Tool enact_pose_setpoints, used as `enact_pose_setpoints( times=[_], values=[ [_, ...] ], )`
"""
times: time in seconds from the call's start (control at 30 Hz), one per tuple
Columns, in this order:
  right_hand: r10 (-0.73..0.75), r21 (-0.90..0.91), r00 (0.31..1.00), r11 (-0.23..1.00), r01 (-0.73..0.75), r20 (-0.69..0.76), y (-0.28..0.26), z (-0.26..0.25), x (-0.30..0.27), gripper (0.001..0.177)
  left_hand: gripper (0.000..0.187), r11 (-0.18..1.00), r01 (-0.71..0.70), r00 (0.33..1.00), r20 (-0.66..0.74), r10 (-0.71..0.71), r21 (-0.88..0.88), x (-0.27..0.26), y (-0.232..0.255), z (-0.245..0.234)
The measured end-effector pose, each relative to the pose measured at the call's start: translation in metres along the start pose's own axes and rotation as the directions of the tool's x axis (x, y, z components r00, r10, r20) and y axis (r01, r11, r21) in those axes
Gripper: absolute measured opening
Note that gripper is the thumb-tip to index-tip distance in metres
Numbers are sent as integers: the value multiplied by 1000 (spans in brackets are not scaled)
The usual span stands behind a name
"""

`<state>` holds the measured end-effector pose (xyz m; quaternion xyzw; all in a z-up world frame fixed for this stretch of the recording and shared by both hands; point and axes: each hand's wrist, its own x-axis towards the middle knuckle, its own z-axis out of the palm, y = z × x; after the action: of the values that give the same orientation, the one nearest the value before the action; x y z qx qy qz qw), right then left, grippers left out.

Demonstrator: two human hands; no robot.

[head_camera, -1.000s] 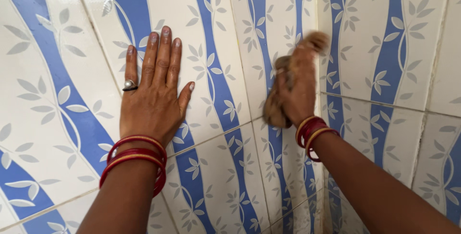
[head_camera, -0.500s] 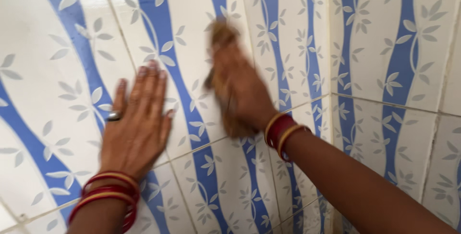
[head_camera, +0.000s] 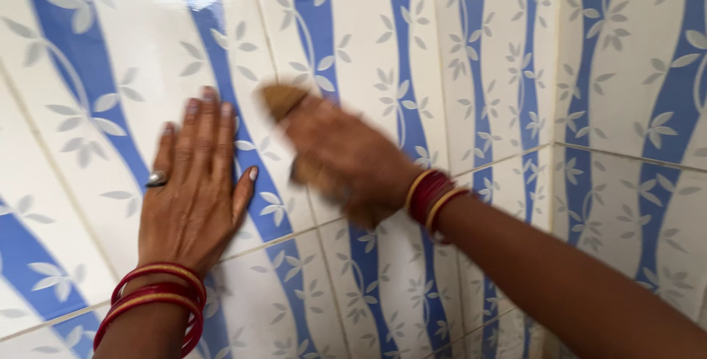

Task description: The person wipes a tiled wall with a brown cloth using their right hand while placing their left hand against the wall for support. The camera shakes significantly throughout the process.

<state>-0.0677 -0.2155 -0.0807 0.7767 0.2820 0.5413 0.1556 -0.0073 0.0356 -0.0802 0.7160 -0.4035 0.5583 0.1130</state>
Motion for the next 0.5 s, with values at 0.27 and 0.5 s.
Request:
enact_pose_setpoints(
  times=[0.27,0.5],
  values=[
    [472,119,786,877,-466,-400,-9,37,53,80,81,984,77,997,-28,-73,161,-10,-19,-4],
    [-180,114,979,979,169,91,-73,20,33,77,77,978,157,987,-49,-152,136,-24,-41,-23]
  ],
)
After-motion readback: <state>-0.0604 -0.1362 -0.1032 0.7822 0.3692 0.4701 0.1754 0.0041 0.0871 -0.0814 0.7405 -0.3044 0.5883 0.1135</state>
